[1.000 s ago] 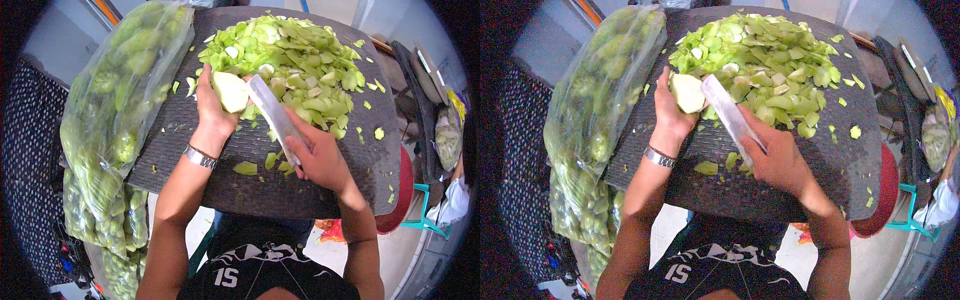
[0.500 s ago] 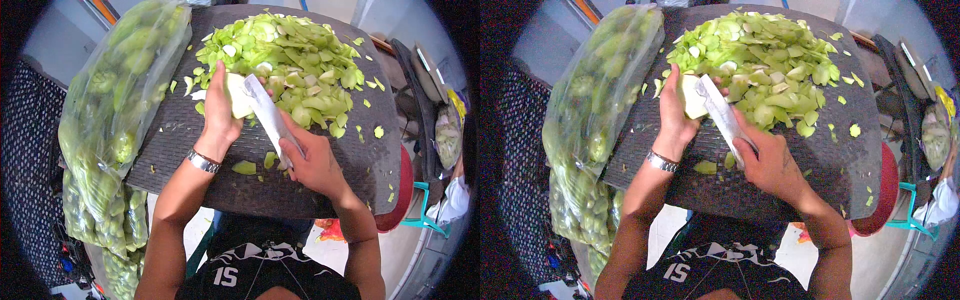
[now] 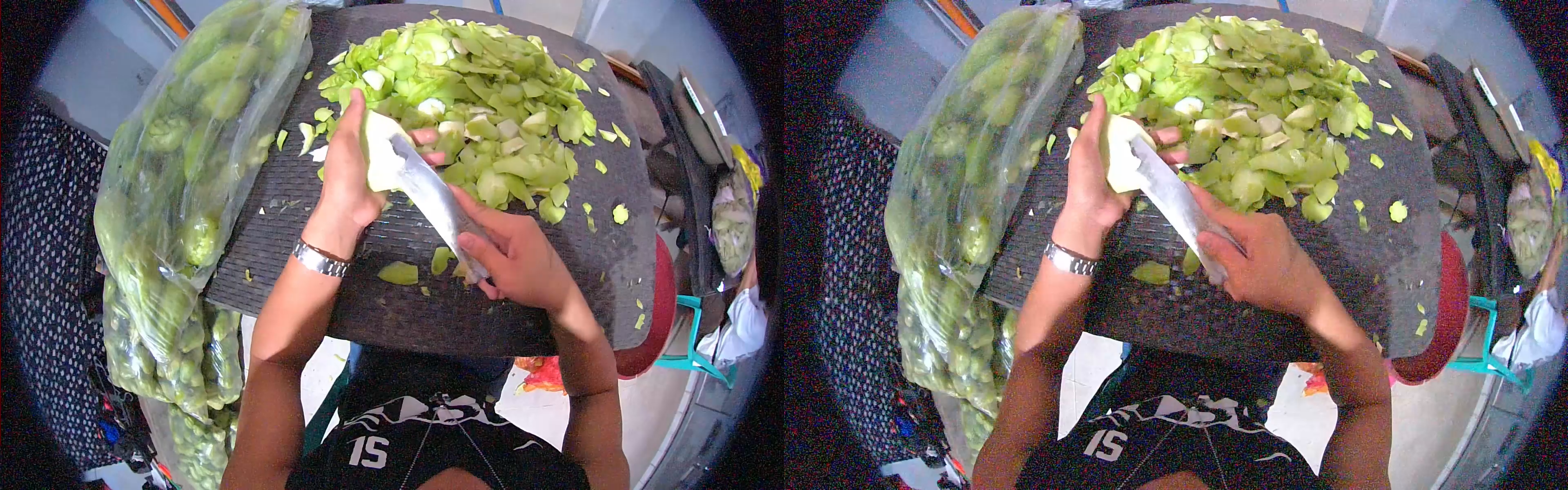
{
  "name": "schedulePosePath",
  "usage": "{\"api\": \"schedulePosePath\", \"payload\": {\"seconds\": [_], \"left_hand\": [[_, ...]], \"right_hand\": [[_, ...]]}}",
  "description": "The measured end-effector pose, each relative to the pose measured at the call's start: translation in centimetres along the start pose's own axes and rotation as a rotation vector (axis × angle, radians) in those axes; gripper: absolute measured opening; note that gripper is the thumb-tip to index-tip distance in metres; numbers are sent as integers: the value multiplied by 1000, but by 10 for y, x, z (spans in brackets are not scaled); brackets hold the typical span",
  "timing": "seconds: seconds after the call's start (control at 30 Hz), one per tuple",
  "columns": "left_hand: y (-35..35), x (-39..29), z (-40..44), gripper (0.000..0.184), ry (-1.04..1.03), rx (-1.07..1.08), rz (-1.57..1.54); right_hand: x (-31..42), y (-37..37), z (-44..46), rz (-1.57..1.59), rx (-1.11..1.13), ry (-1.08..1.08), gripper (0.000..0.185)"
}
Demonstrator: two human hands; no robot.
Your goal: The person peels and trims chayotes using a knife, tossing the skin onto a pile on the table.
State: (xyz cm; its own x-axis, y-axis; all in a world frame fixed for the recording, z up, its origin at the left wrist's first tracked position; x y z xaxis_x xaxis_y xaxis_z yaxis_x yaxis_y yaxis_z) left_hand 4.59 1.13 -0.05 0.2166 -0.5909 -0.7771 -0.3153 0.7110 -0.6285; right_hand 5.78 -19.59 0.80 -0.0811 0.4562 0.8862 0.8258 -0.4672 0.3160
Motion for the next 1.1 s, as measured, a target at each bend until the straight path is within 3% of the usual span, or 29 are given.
{"api": "schedulePosePath", "payload": {"seconds": [0.07, 0.3, 0.4, 0.43, 0.53, 0.77, 0.87, 1.07, 1.1], "left_hand": [[0, 1, 0, 77, 86, 26, 46], [0, -1, -4, 74, 184, 85, 28], [7, 10, 5, 76, 37, -24, -246], [7, 9, 1, 79, -60, -175, -176], [11, 14, -1, 78, -186, -212, -169], [11, 13, 2, 66, -176, -226, -174], [31, 23, 17, 57, -111, -212, -97], [17, 10, 3, 54, -158, -189, -282], [18, 11, 2, 55, -144, -168, -332]], "right_hand": [[0, 6, -2, 31, 92, -106, 57], [-7, 8, 2, 158, 207, -113, 58], [-7, 0, 4, 246, 203, -129, 58], [-4, -5, 4, 292, 214, -136, 58], [-3, -10, 7, 437, 287, -141, 58], [-7, 2, 8, 690, 237, -163, 59], [2, 15, 4, 616, 92, -44, 57], [19, -4, -7, -508, -361, 260, 47], [16, -9, -7, -493, -351, 263, 47]]}}
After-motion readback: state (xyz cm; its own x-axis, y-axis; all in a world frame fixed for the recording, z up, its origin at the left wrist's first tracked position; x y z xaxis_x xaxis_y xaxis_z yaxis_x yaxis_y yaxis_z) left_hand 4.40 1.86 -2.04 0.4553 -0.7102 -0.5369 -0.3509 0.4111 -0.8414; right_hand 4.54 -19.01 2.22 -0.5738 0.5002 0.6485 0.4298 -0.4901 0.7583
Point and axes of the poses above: each hand's wrist, its own z-axis towards the middle knuckle, its own y-axis out of the back of the hand, x = y × z, the point moved 5 cm from there along z, towards the middle knuckle, and after that the axes turned 12 degrees about -y, right-handed, at the moved point
